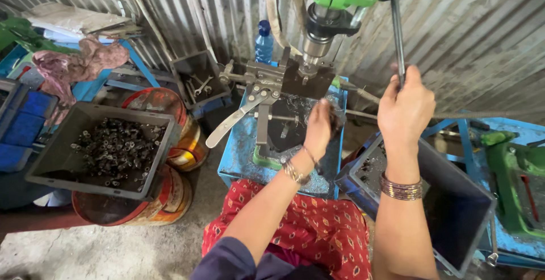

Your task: The person places small black metal components into a jig on a bench drill press, pulls the drill press lever to drill each part, then moves the drilled parts into a collection bin, repeating the cycle. They occasionally clear debris from the jig and reposition parts by hand.

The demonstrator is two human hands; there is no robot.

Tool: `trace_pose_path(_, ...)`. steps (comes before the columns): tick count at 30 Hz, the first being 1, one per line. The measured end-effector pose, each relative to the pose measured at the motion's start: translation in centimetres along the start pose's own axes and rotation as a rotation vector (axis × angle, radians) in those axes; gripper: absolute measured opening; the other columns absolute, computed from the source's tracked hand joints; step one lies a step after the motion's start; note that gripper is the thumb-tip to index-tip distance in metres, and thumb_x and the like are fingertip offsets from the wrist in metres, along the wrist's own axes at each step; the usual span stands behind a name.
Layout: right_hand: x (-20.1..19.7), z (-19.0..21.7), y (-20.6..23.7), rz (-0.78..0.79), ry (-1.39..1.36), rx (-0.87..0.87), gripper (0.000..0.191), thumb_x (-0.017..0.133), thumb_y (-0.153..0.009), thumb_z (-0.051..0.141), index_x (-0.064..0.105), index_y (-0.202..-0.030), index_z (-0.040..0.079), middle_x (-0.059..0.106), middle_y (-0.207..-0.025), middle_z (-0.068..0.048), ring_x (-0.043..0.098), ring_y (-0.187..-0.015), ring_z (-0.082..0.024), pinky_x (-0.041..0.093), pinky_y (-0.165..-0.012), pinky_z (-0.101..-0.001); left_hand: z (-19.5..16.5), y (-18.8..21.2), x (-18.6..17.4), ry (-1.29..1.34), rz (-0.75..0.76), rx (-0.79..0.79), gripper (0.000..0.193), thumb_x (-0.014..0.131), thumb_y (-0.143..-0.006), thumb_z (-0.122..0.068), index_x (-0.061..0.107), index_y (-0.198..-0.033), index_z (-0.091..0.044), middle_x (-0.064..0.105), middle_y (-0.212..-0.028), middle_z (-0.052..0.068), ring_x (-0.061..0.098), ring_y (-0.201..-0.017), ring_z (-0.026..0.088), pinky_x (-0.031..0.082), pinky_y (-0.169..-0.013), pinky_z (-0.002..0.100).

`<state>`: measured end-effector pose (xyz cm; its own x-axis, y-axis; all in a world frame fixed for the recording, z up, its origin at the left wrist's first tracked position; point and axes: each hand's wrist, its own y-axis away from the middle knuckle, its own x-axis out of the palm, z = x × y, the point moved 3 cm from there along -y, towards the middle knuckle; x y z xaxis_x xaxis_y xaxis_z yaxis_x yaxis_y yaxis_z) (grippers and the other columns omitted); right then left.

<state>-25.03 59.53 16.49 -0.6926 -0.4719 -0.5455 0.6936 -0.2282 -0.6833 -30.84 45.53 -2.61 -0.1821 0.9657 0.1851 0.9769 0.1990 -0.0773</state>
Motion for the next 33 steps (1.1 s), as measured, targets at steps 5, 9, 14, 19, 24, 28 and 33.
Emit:
trace_pose_path(5, 0.0, 0.1, -0.1, -0.007, 0.0, 0.003, 0.014, 0.064, -0.101, 0.007, 0.07, -0.114, 0.009, 0.069, -0.077, -0.019, 0.069, -0.072, -0.04, 0.051, -0.065, -0.0493, 0.7, -3.8, 0.7, 0.734, -0.308, -0.258, 0.025, 0.042, -0.105, -0.02, 0.053, -0.127, -0.012, 0.064, -0.107, 0.004, 0.064, -0.086, 0.017, 0.056, -0.077, 0.034)
trace_pose_path(9, 0.1, 0.1, -0.2, -0.008, -0.002, 0.003, 0.015, 0.064, -0.1, 0.007, 0.07, -0.113, 0.009, 0.07, -0.079, -0.019, 0.069, -0.074, -0.041, 0.051, -0.066, -0.0495, 0.8, -4.5, 1.2, 0.895, -0.259, -0.045, 0.025, 0.037, -0.106, -0.01, 0.043, -0.129, -0.003, 0.064, -0.116, 0.017, 0.071, -0.099, 0.024, 0.06, -0.09, 0.035)
trace_pose_path(14, 0.2, 0.0, 0.0, -0.005, -0.022, 0.006, 0.015, 0.064, -0.1, 0.005, 0.07, -0.114, 0.009, 0.069, -0.078, -0.018, 0.069, -0.072, -0.04, 0.051, -0.065, -0.0481, 0.9, -4.6, 1.4, 0.856, -0.341, 0.033, 0.025, 0.037, -0.108, -0.011, 0.04, -0.131, -0.003, 0.06, -0.115, 0.013, 0.071, -0.097, 0.026, 0.061, -0.087, 0.038)
trace_pose_path(19, 0.1, 0.4, -0.1, -0.027, -0.055, -0.01, 0.015, 0.064, -0.1, 0.004, 0.07, -0.113, 0.008, 0.069, -0.078, -0.017, 0.069, -0.071, -0.038, 0.052, -0.065, -0.0455, 0.5, -4.2, 1.7, 0.869, -0.392, 0.049, 0.024, 0.044, -0.11, -0.015, 0.037, -0.131, -0.004, 0.061, -0.112, 0.015, 0.07, -0.093, 0.025, 0.061, -0.085, 0.038)
trace_pose_path(24, 0.2, 0.3, -0.1, -0.012, -0.049, 0.014, 0.015, 0.064, -0.101, 0.004, 0.07, -0.114, 0.008, 0.068, -0.077, -0.019, 0.069, -0.07, -0.038, 0.051, -0.064, -0.0449, 0.7, -5.2, 1.5, 0.882, -0.381, 0.088, 0.028, 0.049, -0.108, -0.016, 0.04, -0.132, -0.006, 0.06, -0.112, 0.01, 0.067, -0.089, 0.021, 0.06, -0.081, 0.038)
trace_pose_path(28, 0.3, 0.0, -0.1, -0.016, -0.043, -0.001, 0.013, 0.064, -0.102, 0.004, 0.07, -0.113, 0.007, 0.068, -0.077, -0.019, 0.069, -0.07, -0.038, 0.051, -0.064, -0.0453, 1.1, -6.3, 1.1, 0.889, -0.336, -0.015, 0.031, 0.052, -0.104, -0.02, 0.042, -0.131, -0.011, 0.06, -0.108, 0.008, 0.066, -0.086, 0.022, 0.059, -0.077, 0.037)
trace_pose_path(33, 0.3, 0.0, -0.1, -0.004, -0.024, 0.0, 0.011, 0.064, -0.103, 0.005, 0.07, -0.112, 0.007, 0.068, -0.077, -0.019, 0.067, -0.069, -0.039, 0.05, -0.064, -0.0463, -0.3, -3.1, 1.2, 0.874, -0.048, -0.16, 0.032, 0.052, -0.111, -0.031, 0.053, -0.124, -0.002, 0.064, -0.11, 0.013, 0.067, -0.087, 0.021, 0.057, -0.075, 0.034)
